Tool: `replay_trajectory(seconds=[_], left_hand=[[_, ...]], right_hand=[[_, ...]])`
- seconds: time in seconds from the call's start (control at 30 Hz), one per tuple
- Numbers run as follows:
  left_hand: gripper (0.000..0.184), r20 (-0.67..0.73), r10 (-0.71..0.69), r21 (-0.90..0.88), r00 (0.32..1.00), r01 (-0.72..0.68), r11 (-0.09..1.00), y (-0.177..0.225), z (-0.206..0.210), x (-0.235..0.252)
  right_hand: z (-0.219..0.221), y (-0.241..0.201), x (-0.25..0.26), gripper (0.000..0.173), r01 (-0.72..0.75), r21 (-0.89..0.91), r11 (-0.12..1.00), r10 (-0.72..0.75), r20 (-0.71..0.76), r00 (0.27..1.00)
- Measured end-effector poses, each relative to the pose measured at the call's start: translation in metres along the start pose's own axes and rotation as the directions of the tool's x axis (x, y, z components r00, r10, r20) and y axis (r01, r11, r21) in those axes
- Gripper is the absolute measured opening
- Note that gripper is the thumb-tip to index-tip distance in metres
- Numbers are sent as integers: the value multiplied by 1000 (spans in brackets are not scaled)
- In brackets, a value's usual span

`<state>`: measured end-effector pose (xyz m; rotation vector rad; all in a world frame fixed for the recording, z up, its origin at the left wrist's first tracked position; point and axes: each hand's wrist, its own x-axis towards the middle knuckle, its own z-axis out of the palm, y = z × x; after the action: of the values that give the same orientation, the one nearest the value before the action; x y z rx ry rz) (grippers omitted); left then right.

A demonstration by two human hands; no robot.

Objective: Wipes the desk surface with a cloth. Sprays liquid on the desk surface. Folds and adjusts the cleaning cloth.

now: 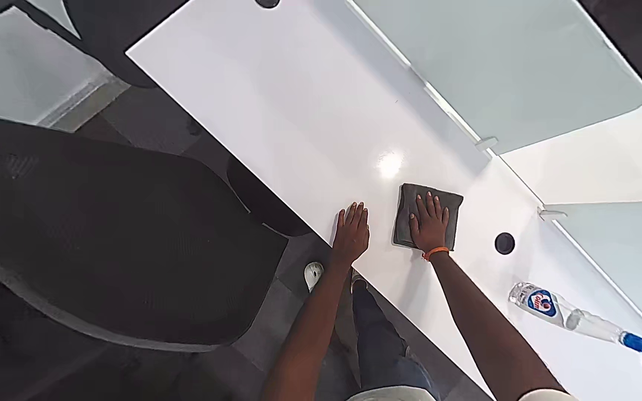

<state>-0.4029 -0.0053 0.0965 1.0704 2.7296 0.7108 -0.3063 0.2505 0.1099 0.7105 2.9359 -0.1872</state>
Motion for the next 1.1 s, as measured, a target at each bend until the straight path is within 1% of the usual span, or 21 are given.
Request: replay_trajectory(seconds=[0.07,0.13,0.17,0.27,0.33,0.37,0.43,0.5,0.57,0.67,0.77,0.9,1.0,1.1], left_hand=[[50,38,25,-1,999,-25,1000,2,-2,10],[50,84,71,0,994,-72,997,5,-4,22],[49,104,109,-11,989,-109,994,6,-3,28],[49,137,260,-98,956,-248,964,9,1,47],[52,153,349,-158,925,-326,932,10,2,62],[53,158,381,-171,911,-354,919,9,3,71],[54,156,426,-179,891,-398,900,6,6,89],[55,177,444,-183,878,-415,892,5,11,98],[56,210,434,-173,876,-404,898,2,15,110],[57,231,412,-129,882,-392,911,1,18,109],[59,253,397,-91,883,-386,918,2,19,107],[60,229,388,-83,893,-379,922,4,16,110],[59,256,386,-68,886,-382,922,4,16,110],[59,247,389,-78,888,-381,921,2,18,109]], right_hand=[[5,-4,-21,66,-112,12,994,113,-52,992],[5,-21,-34,69,-248,43,968,251,-54,967],[3,-35,-37,72,-329,67,942,332,-38,943],[3,-84,-25,81,-566,102,818,571,-27,820],[3,-112,-6,85,-680,54,731,681,9,732],[2,-120,3,85,-710,13,704,710,24,704],[2,-124,15,85,-724,-34,689,725,40,688],[3,-119,19,84,-714,-19,700,715,32,699],[2,-112,37,83,-700,3,714,700,20,714],[0,-101,64,81,-682,33,730,682,18,731],[-2,-90,94,80,-687,60,725,688,-3,726],[-5,-76,132,79,-690,72,720,693,-17,721],[-14,-69,163,78,-713,88,696,718,-55,694],[-22,-61,195,78,-742,95,663,748,-60,661]])
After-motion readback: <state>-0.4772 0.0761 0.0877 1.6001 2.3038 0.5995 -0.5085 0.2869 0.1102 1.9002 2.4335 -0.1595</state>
